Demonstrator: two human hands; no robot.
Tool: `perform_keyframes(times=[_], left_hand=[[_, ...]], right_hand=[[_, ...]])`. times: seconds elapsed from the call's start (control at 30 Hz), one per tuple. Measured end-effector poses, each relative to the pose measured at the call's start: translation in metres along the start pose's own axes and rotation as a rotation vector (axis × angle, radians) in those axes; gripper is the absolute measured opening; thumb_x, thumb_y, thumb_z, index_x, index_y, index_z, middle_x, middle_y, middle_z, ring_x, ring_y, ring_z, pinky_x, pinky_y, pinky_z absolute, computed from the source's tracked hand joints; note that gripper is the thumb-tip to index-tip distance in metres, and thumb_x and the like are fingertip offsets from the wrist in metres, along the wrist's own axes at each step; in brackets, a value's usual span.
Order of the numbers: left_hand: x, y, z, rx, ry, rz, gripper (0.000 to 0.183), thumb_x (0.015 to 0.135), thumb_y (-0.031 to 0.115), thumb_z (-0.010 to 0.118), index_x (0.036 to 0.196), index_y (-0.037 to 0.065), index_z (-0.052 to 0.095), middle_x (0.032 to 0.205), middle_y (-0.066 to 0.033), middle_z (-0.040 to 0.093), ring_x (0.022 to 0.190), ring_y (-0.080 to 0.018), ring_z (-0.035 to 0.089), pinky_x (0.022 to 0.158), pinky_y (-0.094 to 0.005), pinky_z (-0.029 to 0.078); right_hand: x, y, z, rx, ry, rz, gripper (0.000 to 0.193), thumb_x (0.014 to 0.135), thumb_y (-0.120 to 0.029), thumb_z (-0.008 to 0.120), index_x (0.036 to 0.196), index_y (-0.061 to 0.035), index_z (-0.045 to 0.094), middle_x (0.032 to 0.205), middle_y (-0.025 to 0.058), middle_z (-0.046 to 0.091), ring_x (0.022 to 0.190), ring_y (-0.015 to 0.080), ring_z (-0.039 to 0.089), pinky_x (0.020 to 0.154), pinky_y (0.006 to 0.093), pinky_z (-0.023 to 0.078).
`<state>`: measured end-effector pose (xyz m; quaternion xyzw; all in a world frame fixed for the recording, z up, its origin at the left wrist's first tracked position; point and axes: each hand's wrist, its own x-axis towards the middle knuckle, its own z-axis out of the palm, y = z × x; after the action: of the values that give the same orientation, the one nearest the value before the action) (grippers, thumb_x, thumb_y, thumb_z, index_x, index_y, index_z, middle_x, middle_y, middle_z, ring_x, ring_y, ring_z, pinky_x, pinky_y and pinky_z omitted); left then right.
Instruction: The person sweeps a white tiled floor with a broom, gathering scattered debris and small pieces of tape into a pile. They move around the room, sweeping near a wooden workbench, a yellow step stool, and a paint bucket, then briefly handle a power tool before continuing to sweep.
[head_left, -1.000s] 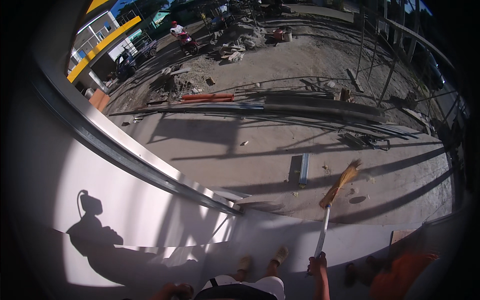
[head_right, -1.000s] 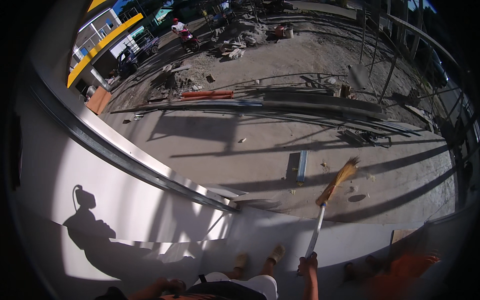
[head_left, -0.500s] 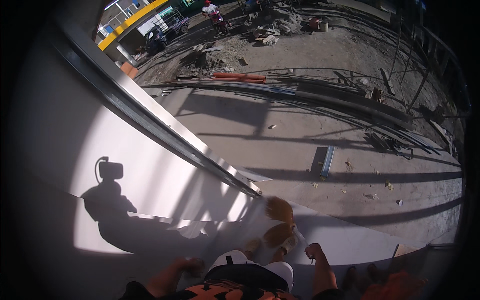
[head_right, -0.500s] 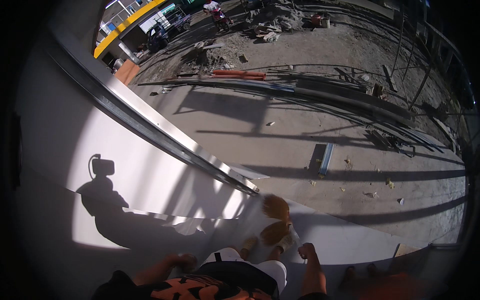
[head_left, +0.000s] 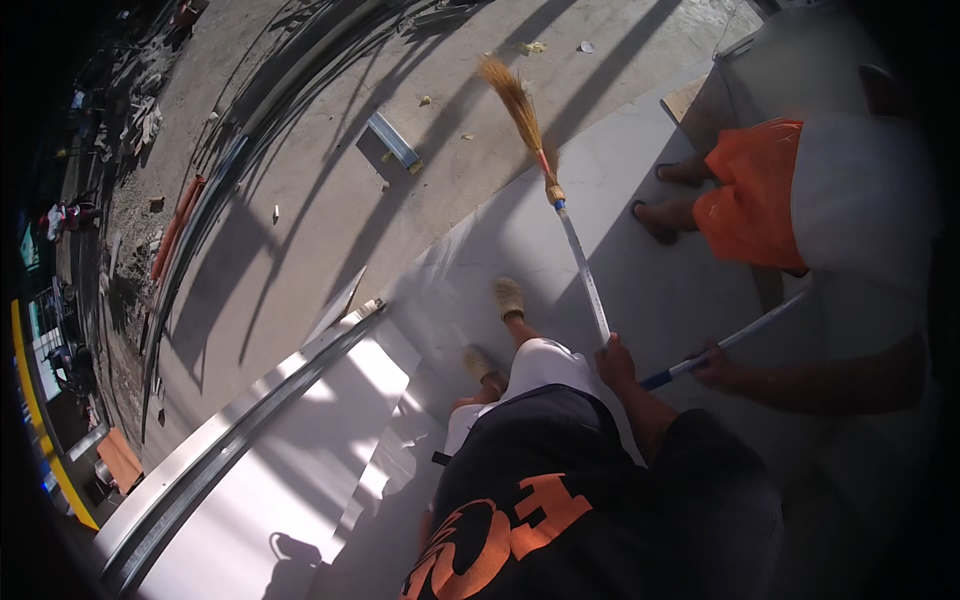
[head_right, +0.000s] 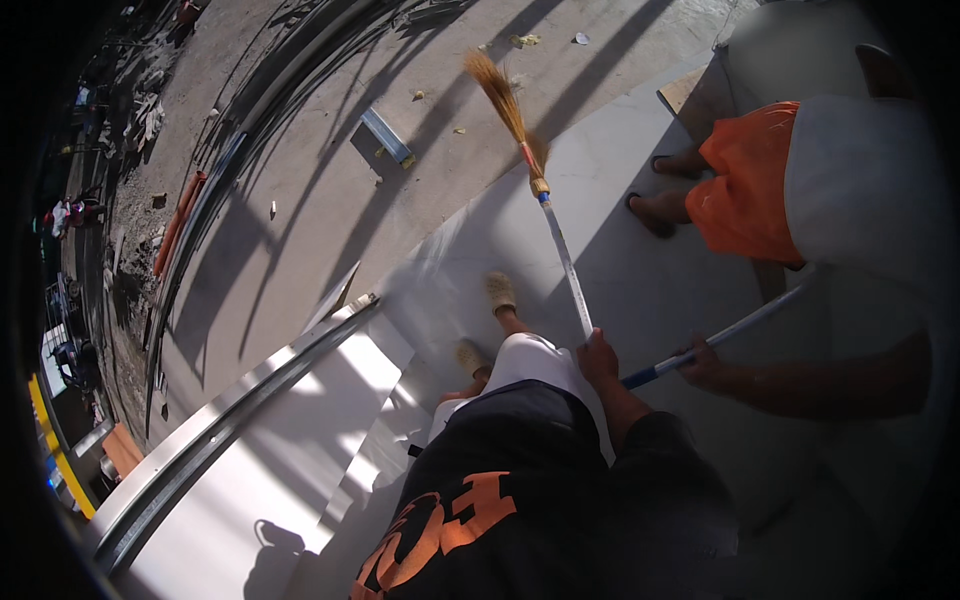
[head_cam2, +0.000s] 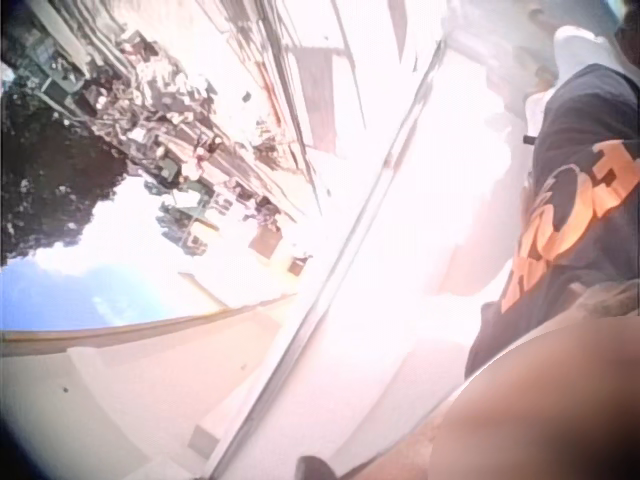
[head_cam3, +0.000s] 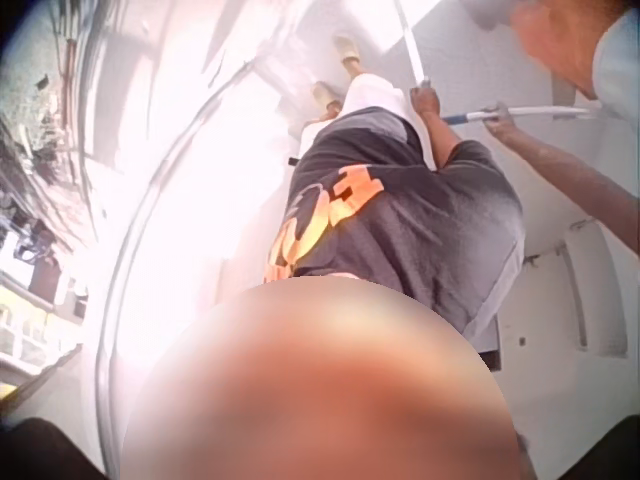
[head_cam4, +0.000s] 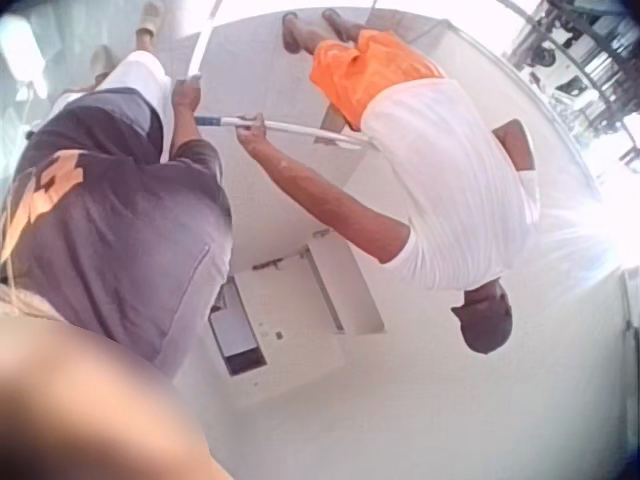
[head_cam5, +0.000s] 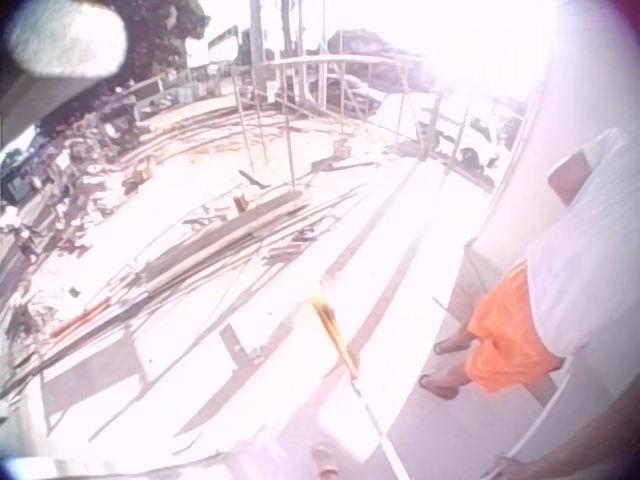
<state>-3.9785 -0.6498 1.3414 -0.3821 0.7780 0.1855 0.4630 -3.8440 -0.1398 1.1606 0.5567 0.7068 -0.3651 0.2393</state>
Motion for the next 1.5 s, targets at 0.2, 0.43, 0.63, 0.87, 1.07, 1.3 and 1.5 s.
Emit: perform_keyframes(times=[0.2,0.43,0.63,0.87,1.07,1.3,1.5], left_hand=[[0.011,0.05,-0.015,0.086,-0.006,0.088,0.04,0.076,0.02,0.07,0.107,-0.004,0.069,0.092,-0.0108,0.072,0.077,-0.0205,0.07,0.069,-0.0343,0.057],[0.046,0.147,-0.018,0.247,-0.068,0.259,0.036,0.077,0.016,0.069,0.107,-0.004,0.07,0.09,-0.0101,0.072,0.075,-0.0199,0.07,0.068,-0.034,0.057],[0.05,0.331,0.02,0.404,-0.229,0.521,0.032,0.078,0.012,0.069,0.106,-0.003,0.07,0.089,-0.0094,0.072,0.073,-0.0195,0.07,0.067,-0.0338,0.058],[0.022,0.473,0.004,0.373,-0.432,0.822,0.028,0.08,0.007,0.068,0.106,-0.003,0.07,0.088,-0.0087,0.072,0.071,-0.019,0.07,0.066,-0.0336,0.058],[0.06,0.584,-0.04,0.197,-0.426,0.906,0.025,0.081,0.003,0.067,0.105,-0.002,0.07,0.087,-0.0081,0.072,0.07,-0.0185,0.07,0.065,-0.0334,0.058],[0.123,0.619,-0.064,0.327,-0.262,0.793,0.037,0.085,0.011,0.075,0.12,0.003,0.066,0.104,-0.0089,0.07,0.088,-0.0222,0.07,0.076,-0.0362,0.058],[0.038,0.598,-0.063,0.369,-0.044,0.66,0.048,0.076,0.019,0.085,0.112,-0.008,0.069,0.099,-0.0118,0.072,0.084,-0.0212,0.07,0.075,-0.0339,0.056]], right_hand=[[-0.17,0.069,0.039,0.269,-0.126,0.203,0.042,0.092,-0.032,0.064,0.106,0.0067,0.057,0.095,0.0298,0.068,0.095,0.0474,0.067,0.08,0.0504,0.052],[-0.116,0.077,0.077,0.274,-0.204,0.519,0.05,0.087,-0.035,0.064,0.111,0.0081,0.066,0.105,0.0299,0.068,0.102,0.0444,0.067,0.087,0.0492,0.052],[-0.093,0.061,0.063,0.165,-0.081,0.814,0.051,0.086,-0.034,0.063,0.123,-0.0002,0.067,0.114,0.0219,0.07,0.107,0.0337,0.068,0.095,0.0464,0.051],[-0.068,0.03,0.031,0.677,-0.134,0.99,0.042,0.09,-0.017,0.058,0.124,0.0056,0.064,0.12,0.0232,0.066,0.108,0.032,0.067,0.094,0.0442,0.052],[-0.016,-0.02,0.077,0.372,0.022,0.832,0.03,0.085,-0.013,0.063,0.106,0.0063,0.071,0.087,0.0197,0.073,0.078,0.0316,0.073,0.068,0.0395,0.058],[0.18,-0.038,0.052,0.83,-0.05,0.962,0.021,0.088,-0.011,0.054,0.102,0.0011,0.062,0.081,0.0147,0.063,0.066,0.0236,0.063,0.056,0.0423,0.053],[0.338,-0.148,-0.062,1.094,-0.033,0.615,0.015,0.077,-0.003,0.054,0.084,0.0043,0.066,0.073,0.0144,0.062,0.058,0.0221,0.06,0.049,0.0411,0.046]])
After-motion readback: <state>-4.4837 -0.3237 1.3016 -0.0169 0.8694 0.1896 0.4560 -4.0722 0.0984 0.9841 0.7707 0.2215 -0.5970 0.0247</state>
